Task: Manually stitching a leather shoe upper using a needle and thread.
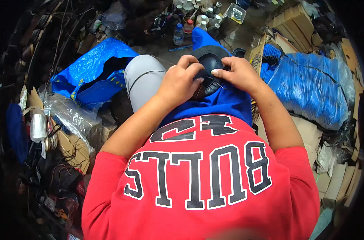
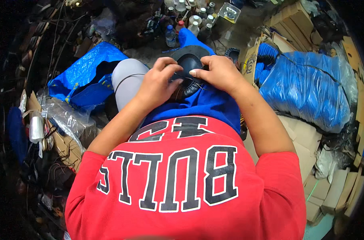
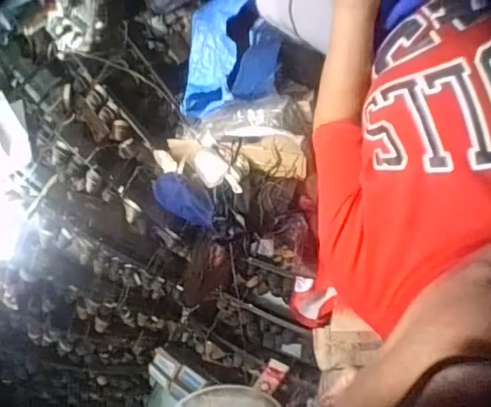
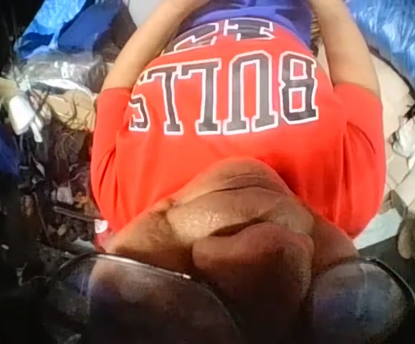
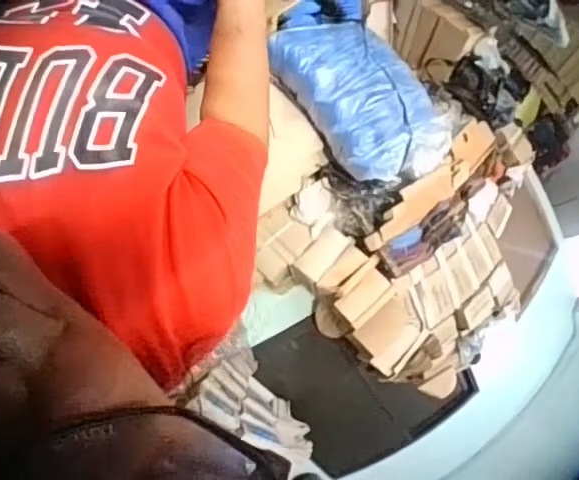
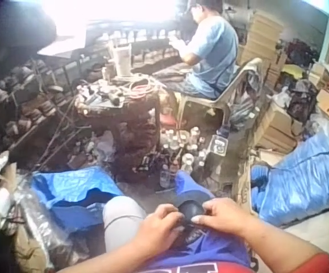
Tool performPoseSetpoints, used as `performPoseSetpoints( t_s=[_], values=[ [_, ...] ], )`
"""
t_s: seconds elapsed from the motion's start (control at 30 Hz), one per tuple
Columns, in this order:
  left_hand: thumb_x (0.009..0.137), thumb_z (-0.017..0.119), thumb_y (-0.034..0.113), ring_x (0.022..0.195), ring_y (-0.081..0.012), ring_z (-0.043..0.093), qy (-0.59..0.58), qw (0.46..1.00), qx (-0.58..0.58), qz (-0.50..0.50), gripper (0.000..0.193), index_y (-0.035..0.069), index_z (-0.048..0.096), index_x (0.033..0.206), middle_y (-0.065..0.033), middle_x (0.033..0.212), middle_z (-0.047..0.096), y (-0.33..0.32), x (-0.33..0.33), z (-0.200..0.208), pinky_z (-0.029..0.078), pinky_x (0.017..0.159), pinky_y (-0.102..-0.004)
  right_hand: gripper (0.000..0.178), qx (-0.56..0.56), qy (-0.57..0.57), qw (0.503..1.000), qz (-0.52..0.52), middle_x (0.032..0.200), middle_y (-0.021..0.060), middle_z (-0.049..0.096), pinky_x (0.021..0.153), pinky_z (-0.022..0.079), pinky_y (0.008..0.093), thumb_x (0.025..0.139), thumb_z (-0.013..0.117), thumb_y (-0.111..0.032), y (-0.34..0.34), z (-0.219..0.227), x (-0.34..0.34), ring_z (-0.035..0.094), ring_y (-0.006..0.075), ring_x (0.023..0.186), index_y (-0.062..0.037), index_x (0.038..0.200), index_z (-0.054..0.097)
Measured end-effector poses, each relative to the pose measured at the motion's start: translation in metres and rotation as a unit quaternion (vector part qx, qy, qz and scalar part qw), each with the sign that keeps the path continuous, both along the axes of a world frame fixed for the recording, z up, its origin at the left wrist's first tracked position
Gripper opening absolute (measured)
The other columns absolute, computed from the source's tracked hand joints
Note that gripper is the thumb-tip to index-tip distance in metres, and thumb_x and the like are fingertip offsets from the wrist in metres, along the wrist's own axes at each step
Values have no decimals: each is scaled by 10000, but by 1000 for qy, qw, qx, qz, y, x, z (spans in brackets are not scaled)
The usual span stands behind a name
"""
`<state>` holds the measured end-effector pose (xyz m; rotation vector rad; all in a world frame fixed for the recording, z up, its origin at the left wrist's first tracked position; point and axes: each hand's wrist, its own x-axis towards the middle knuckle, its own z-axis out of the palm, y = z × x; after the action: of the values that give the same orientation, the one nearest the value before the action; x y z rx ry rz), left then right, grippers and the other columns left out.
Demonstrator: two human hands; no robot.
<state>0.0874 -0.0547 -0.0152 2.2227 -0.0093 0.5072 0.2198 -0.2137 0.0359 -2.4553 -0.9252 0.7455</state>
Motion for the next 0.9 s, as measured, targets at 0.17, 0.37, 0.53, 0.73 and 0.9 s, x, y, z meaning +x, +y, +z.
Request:
performPoseSetpoints(
  t_s=[0.17,0.37,0.53,0.73,0.9],
  values=[
    [736,674,89,841,-328,586,84,996,31,-23,177,46,577,878,-127,939,565,0,9,-8,488,697,-375,399,66,26,995,69,594,152,547,551,412,382,731,706,-398,6,-28,20,524,252,541,-12,750,610],
    [815,647,112,670,-157,538,204,977,-19,61,128,9,592,867,-102,716,574,40,-32,43,438,622,-287,433,87,165,973,137,560,116,515,539,401,357,740,698,-409,26,-62,54,474,184,528,15,740,610],
    [798,679,132,738,-131,537,337,913,-67,220,159,18,622,895,-71,780,573,59,-84,73,446,686,-268,463,31,147,968,199,580,122,540,552,416,348,733,696,-437,48,-54,60,503,197,545,17,711,611],
    [695,738,288,892,-340,588,300,943,138,36,440,63,580,1037,-141,992,573,-16,-32,40,480,766,-413,380,-16,120,959,256,547,-42,471,455,298,263,745,732,-398,74,-33,63,384,52,507,-37,687,630],
    [713,715,258,855,-326,597,274,953,125,34,375,52,595,1002,-137,919,589,-15,-30,29,483,745,-401,382,-42,138,956,255,528,-51,443,460,285,257,724,747,-398,80,-38,65,374,56,504,-48,646,614]
  ],
)
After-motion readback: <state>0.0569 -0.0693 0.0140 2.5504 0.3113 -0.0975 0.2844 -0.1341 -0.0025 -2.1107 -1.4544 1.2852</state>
